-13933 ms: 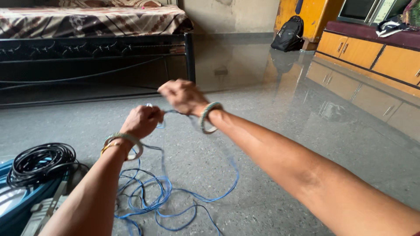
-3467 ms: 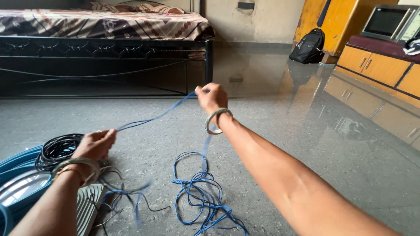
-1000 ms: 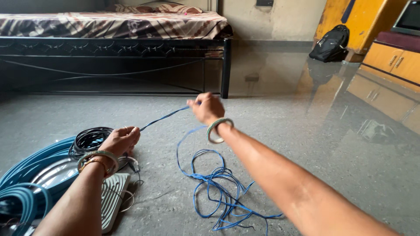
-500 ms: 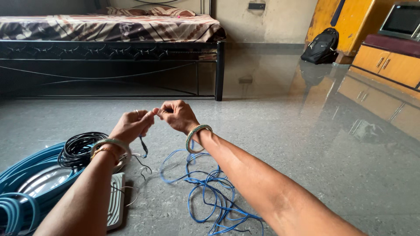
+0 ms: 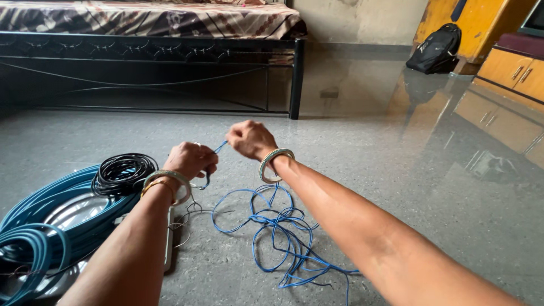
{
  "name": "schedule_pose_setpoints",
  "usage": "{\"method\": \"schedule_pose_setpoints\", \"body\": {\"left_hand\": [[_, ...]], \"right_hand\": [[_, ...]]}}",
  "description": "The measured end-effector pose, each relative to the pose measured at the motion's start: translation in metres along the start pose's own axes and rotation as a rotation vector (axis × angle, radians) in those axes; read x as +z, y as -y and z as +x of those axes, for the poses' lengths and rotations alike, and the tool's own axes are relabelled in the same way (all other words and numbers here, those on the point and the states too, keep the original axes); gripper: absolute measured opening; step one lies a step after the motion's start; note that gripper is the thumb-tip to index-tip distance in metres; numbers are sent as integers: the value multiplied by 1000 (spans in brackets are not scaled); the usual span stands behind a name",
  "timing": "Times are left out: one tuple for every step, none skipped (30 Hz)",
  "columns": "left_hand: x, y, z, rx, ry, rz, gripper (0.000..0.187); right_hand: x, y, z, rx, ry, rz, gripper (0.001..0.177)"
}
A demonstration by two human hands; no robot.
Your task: The person untangles a blue electrical cable by hand, pulling and separating loops to straighten the wire. The task is performed on a tiled floor next to a bed and other coiled cables.
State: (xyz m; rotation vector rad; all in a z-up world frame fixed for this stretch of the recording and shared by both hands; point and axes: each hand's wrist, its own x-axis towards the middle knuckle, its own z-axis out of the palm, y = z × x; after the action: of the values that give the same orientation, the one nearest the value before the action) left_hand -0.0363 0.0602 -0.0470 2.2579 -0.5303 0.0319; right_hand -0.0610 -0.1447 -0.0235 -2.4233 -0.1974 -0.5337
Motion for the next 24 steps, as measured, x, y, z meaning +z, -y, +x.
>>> {"method": "schedule_pose_setpoints", "body": {"left_hand": [[2, 0, 3, 26, -4, -11, 19], [5, 0, 5, 52, -8, -22, 19], [6, 2, 7, 43, -9, 61, 20], [6, 3, 9, 34, -9, 144, 21], [5, 6, 10, 25, -9, 229, 23], [6, 10, 9, 30, 8, 368, 26], [7, 15, 8, 38, 26, 508, 30], [9, 20, 7, 46, 43, 648, 34], [10, 30, 3, -2, 13, 446, 32], [9, 44, -2, -48, -17, 245, 32], [7, 60, -7, -97, -45, 41, 33], [6, 75, -7, -160, -74, 86, 32], [8, 88, -3, -223, -102, 131, 32], [14, 99, 1, -286, -131, 177, 32], [23, 109, 4, -354, -146, 135, 32], [31, 118, 6, -423, -162, 93, 33], [37, 126, 9, -488, -179, 52, 34], [43, 133, 13, -513, -148, 17, 33], [48, 138, 19, -533, -118, -18, 33], [53, 144, 24, -554, -88, -52, 33], [61, 149, 27, -552, -93, -101, 34], [69, 153, 28, -551, -99, -150, 36], [75, 154, 31, -549, -103, -200, 38], [77, 152, 33, -588, -128, -227, 38]], "right_hand": [[3, 4, -1, -34, 79, -49, 27], [6, 7, -2, -68, 157, -97, 29], [11, 10, -2, -126, 175, -142, 29], [16, 13, -2, -185, 192, -187, 33], [21, 14, -3, -244, 209, -230, 38], [23, 13, -5, -265, 212, -195, 33], [24, 11, -8, -286, 211, -162, 29], [24, 9, -9, -307, 210, -128, 24], [23, 8, -11, -288, 207, -97, 23], [21, 8, -12, -270, 204, -65, 21], [20, 7, -14, -251, 204, -35, 20], [19, 8, -15, -264, 195, -28, 19], [19, 8, -15, -275, 187, -21, 18], [18, 7, -16, -287, 179, -14, 17], [20, 7, -16, -293, 175, -6, 17], [22, 8, -16, -298, 172, 3, 17], [25, 8, -16, -305, 166, 12, 17], [27, 9, -16, -315, 153, 32, 17], [29, 10, -16, -326, 137, 51, 17], [30, 11, -16, -337, 121, 70, 17], [31, 12, -16, -343, 113, 87, 16], [31, 13, -16, -349, 106, 105, 16], [30, 14, -16, -354, 99, 122, 15], [30, 14, -16, -343, 98, 117, 15]]}}
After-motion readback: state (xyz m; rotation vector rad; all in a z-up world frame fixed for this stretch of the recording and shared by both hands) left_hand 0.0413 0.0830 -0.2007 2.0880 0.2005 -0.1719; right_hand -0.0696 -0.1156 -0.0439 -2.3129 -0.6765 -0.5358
